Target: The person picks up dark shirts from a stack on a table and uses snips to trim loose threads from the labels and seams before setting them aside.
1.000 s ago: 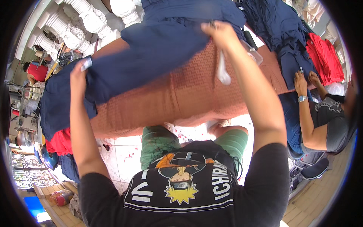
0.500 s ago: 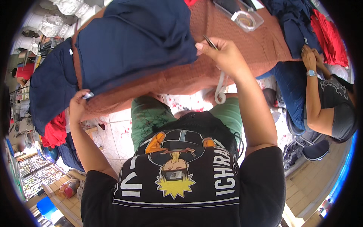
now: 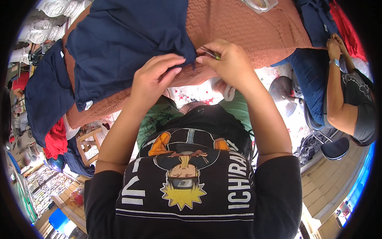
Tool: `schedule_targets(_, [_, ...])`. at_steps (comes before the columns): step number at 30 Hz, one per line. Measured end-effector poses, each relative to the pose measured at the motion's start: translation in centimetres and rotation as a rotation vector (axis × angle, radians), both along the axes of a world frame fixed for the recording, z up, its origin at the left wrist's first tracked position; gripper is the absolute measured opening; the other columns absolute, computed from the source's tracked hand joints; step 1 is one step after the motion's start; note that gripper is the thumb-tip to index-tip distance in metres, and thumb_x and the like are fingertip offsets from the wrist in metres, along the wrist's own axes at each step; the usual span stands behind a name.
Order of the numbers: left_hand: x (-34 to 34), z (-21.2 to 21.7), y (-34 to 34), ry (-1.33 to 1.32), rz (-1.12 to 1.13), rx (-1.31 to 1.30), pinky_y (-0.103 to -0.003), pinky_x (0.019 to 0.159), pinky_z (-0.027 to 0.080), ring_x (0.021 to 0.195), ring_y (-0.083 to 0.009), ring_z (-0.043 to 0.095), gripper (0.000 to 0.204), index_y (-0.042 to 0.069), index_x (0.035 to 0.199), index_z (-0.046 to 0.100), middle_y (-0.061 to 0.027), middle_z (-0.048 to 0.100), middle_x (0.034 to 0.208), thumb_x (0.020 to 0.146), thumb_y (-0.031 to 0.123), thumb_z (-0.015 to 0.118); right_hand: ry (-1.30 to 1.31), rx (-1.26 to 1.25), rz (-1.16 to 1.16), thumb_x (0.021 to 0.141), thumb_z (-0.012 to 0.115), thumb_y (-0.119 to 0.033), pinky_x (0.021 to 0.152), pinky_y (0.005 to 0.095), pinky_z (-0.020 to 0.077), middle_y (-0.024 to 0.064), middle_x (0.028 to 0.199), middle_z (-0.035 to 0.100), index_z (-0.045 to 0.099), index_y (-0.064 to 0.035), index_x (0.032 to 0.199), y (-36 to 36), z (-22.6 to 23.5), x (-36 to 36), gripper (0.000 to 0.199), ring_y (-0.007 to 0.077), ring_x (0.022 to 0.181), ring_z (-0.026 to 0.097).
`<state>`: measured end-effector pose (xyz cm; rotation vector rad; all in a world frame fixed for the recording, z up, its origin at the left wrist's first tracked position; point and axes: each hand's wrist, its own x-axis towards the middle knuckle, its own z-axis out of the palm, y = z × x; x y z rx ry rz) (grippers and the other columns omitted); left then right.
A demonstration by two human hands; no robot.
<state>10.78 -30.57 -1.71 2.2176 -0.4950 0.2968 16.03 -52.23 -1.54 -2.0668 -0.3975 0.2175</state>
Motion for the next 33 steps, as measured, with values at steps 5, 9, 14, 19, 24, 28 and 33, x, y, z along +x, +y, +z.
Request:
schedule_targets(5, [2.0, -1.9, -1.6, -0.009, 0.075, -0.005, -0.031, 0.090, 0.051, 0.102, -0.0224, 0.066, 0.033, 0.004, 0.116, 0.065, -0.0102, 0.069, 0.112, 0.083, 0.002, 0.067, 0.076, 0.015, -0.067, 0.086, 0.070, -0.017, 0.072, 0.0314, 0.0494, 0.0090, 0.082, 0.070, 0.070, -0.0015, 0.096, 0.0, -1.8, 0.5, 0.018, 0.0178, 0.075, 0.064])
schedule_targets(9, [2.2, -2.2, -1.6, 0.057, 0.089, -0.107, -0.032, 0.088, 0.051, 0.100, -0.0221, 0.067, 0.027, 0.004, 0.114, 0.066, -0.0104, 0.069, 0.109, 0.088, 0.000, 0.060, 0.202, 0.064, -0.079, 0.088, 0.069, -0.018, 0.072, 0.0310, 0.0492, 0.0086, 0.080, 0.069, 0.070, -0.0026, 0.100, -1.3, -1.8, 0.6, 0.019, 0.0169, 0.074, 0.062])
schedule_targets(14, [2.2, -1.9, -1.8, 0.073, 0.096, -0.140, -0.033, 0.083, 0.052, 0.096, -0.0251, 0.066, 0.024, 0.005, 0.110, 0.067, -0.0106, 0.069, 0.106, 0.090, 0.001, 0.055, 0.074, 0.168, -0.099, 0.086, 0.071, -0.019, 0.071, 0.0335, 0.0499, 0.0085, 0.087, 0.069, 0.069, -0.0045, 0.104, -1.6, -2.3, 0.1, 0.023, 0.0190, 0.078, 0.064])
schedule_targets(19, [2.3, -1.9, -1.9, 0.069, 0.093, -0.106, -0.029, 0.084, 0.052, 0.095, -0.0195, 0.067, 0.025, 0.004, 0.113, 0.066, -0.0100, 0.069, 0.108, 0.090, -0.002, 0.057, -0.257, -0.069, -0.011, 0.082, 0.073, -0.014, 0.072, 0.0372, 0.0504, 0.0116, 0.090, 0.068, 0.070, -0.0048, 0.103, -0.3, -1.7, -0.8, 0.024, 0.0291, 0.081, 0.066])
schedule_targets(24, [1.8, -0.7, -3.5, 0.030, 0.044, -0.073, -0.029, 0.081, 0.053, 0.089, -0.0175, 0.066, 0.030, 0.005, 0.115, 0.066, -0.0082, 0.067, 0.116, 0.085, 0.001, 0.066, -0.209, 0.015, -0.084, 0.082, 0.072, -0.013, 0.071, 0.0373, 0.0502, 0.0144, 0.089, 0.067, 0.070, -0.0031, 0.099, -0.4, -2.9, -0.2, 0.020, 0.0327, 0.082, 0.066])
schedule_targets(28, [3.0, -0.1, -3.9, -0.255, -0.042, 0.209, -0.032, 0.075, 0.054, 0.081, -0.0212, 0.065, 0.032, 0.006, 0.112, 0.067, -0.0058, 0.067, 0.113, 0.081, 0.007, 0.071, -0.139, 0.029, -0.074, 0.084, 0.070, -0.013, 0.069, 0.0367, 0.0501, 0.0153, 0.086, 0.068, 0.069, -0.0023, 0.097, -0.6, -2.0, -0.3, 0.017, 0.0323, 0.078, 0.066])
schedule_targets(33, [4.5, 0.6, -3.0, -0.126, -0.111, 0.430, -0.036, 0.067, 0.054, 0.074, -0.0256, 0.065, 0.022, 0.008, 0.102, 0.069, -0.0053, 0.069, 0.097, 0.082, 0.015, 0.071, -0.006, 0.048, -0.046, 0.087, 0.068, -0.015, 0.068, 0.0363, 0.0501, 0.0154, 0.080, 0.068, 0.069, -0.0026, 0.096, -0.7, -1.1, -0.1, 0.016, 0.0294, 0.073, 0.066])
